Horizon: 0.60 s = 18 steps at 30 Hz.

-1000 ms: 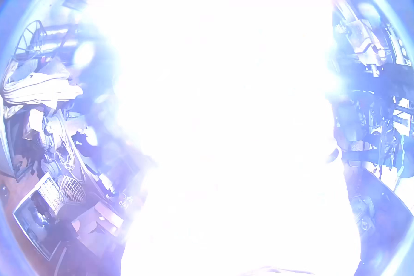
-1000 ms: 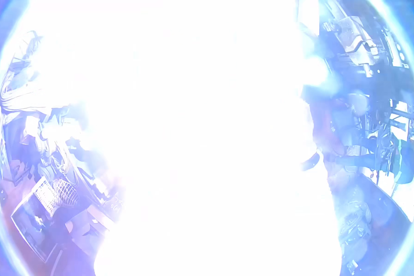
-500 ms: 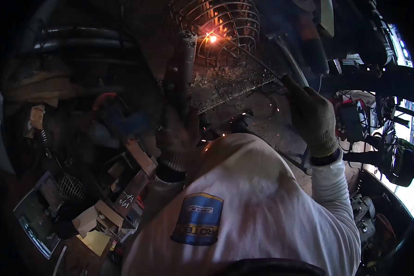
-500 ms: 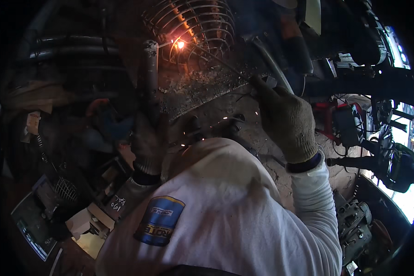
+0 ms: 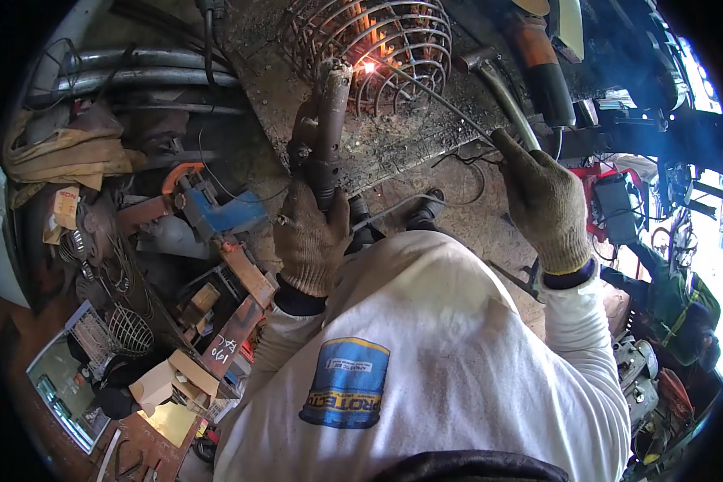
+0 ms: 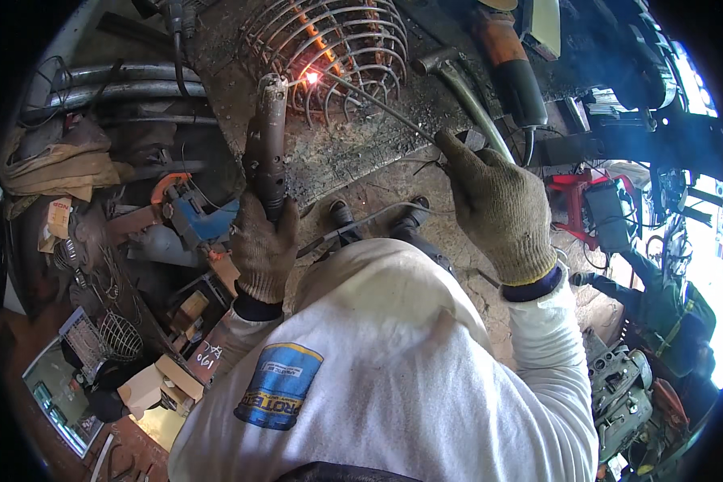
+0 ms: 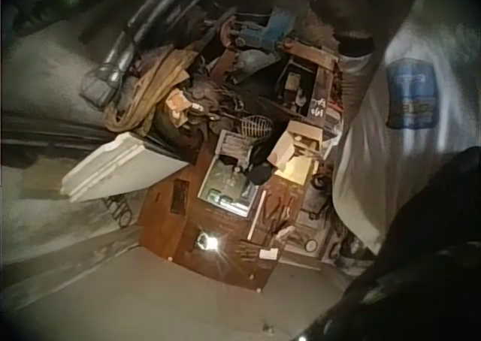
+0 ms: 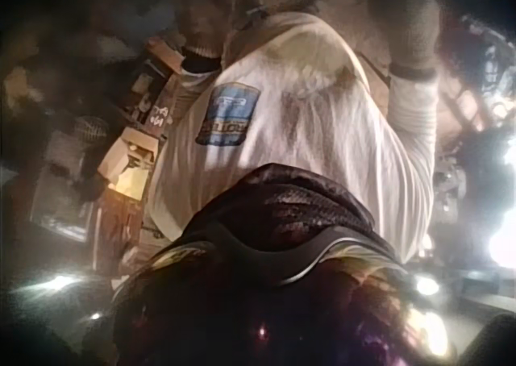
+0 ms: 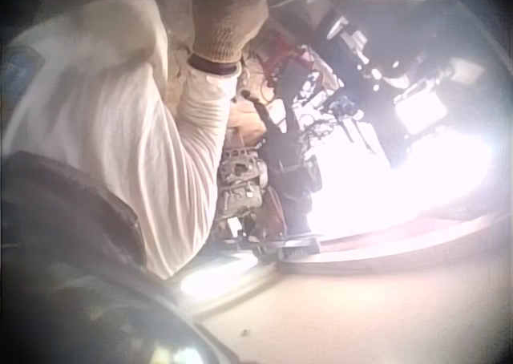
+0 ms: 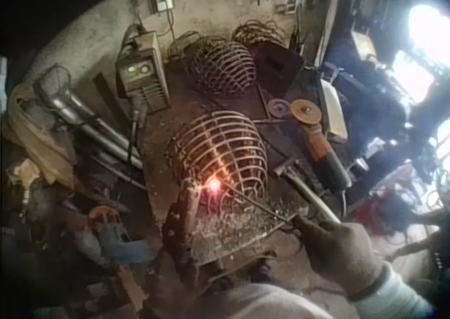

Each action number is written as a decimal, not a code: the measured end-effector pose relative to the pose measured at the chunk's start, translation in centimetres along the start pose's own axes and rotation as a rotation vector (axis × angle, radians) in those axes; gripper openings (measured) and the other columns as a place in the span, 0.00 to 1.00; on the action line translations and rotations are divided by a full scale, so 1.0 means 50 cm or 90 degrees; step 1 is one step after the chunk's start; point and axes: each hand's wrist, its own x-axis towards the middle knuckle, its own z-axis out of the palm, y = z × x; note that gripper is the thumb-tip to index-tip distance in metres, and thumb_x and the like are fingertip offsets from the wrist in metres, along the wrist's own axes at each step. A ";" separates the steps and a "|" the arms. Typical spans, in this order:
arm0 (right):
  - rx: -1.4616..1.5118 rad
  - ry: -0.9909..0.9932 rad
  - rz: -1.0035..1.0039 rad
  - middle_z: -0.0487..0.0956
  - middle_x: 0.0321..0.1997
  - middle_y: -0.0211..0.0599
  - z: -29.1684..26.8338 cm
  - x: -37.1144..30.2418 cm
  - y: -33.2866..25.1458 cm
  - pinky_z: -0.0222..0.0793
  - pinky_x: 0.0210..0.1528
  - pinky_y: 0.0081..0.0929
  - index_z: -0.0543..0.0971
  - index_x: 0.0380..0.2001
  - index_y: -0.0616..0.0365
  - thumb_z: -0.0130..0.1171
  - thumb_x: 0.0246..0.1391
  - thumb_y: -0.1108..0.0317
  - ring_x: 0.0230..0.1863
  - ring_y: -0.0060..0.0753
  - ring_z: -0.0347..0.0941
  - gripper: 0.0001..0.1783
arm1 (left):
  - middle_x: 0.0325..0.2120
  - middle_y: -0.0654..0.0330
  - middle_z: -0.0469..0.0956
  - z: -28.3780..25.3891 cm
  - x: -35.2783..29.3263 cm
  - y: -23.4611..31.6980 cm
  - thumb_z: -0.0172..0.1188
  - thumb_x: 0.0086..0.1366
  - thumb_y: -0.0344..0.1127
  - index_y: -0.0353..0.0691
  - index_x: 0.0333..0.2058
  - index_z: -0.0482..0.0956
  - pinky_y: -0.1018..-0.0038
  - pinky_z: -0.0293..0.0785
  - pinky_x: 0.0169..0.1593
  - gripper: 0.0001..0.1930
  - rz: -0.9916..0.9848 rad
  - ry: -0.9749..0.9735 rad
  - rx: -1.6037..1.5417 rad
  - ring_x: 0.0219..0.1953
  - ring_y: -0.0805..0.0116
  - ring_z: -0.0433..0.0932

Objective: The person welds a metal wire dome-like structure on a workbench using a welding torch. They hold a metal rod and the torch, applying sparks to the joints of the structure.

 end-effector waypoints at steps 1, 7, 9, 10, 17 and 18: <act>0.000 0.000 0.001 0.80 0.29 0.42 0.001 -0.001 0.001 0.76 0.32 0.40 0.80 0.61 0.45 0.59 0.61 0.71 0.29 0.47 0.80 0.24 | 0.38 0.42 0.81 0.002 0.000 -0.003 0.66 0.64 0.46 0.29 0.58 0.69 0.57 0.80 0.39 0.32 0.053 0.025 0.024 0.36 0.45 0.83; -0.002 -0.003 -0.008 0.81 0.31 0.43 0.005 -0.004 0.008 0.75 0.31 0.38 0.80 0.60 0.46 0.60 0.58 0.73 0.28 0.45 0.81 0.26 | 0.37 0.47 0.81 -0.025 0.017 0.030 0.64 0.66 0.43 0.38 0.59 0.74 0.61 0.81 0.42 0.26 0.038 0.009 -0.042 0.35 0.50 0.83; 0.100 0.065 -0.031 0.83 0.35 0.45 0.010 -0.002 0.009 0.76 0.31 0.35 0.82 0.57 0.52 0.61 0.58 0.74 0.28 0.43 0.81 0.23 | 0.35 0.49 0.81 -0.028 0.020 0.032 0.64 0.66 0.41 0.41 0.56 0.77 0.61 0.81 0.42 0.22 0.105 0.052 0.007 0.34 0.51 0.82; -0.014 0.006 -0.027 0.84 0.36 0.48 -0.002 -0.001 0.002 0.77 0.32 0.34 0.83 0.56 0.53 0.64 0.57 0.75 0.29 0.44 0.82 0.22 | 0.34 0.50 0.80 -0.026 0.018 0.027 0.65 0.65 0.40 0.43 0.53 0.79 0.59 0.81 0.42 0.19 0.169 0.098 0.082 0.34 0.52 0.81; 0.016 0.011 -0.016 0.82 0.32 0.48 -0.013 0.009 -0.005 0.76 0.31 0.34 0.82 0.58 0.52 0.64 0.59 0.74 0.29 0.43 0.82 0.23 | 0.32 0.57 0.79 -0.002 -0.001 0.016 0.67 0.63 0.43 0.47 0.38 0.83 0.55 0.79 0.38 0.09 0.233 0.153 0.273 0.36 0.55 0.80; 0.021 0.006 -0.007 0.82 0.32 0.48 -0.014 0.007 -0.007 0.76 0.31 0.33 0.82 0.58 0.51 0.64 0.59 0.74 0.29 0.43 0.82 0.22 | 0.32 0.56 0.79 -0.009 0.004 0.021 0.68 0.63 0.44 0.46 0.38 0.83 0.56 0.79 0.38 0.11 0.271 0.169 0.343 0.36 0.55 0.80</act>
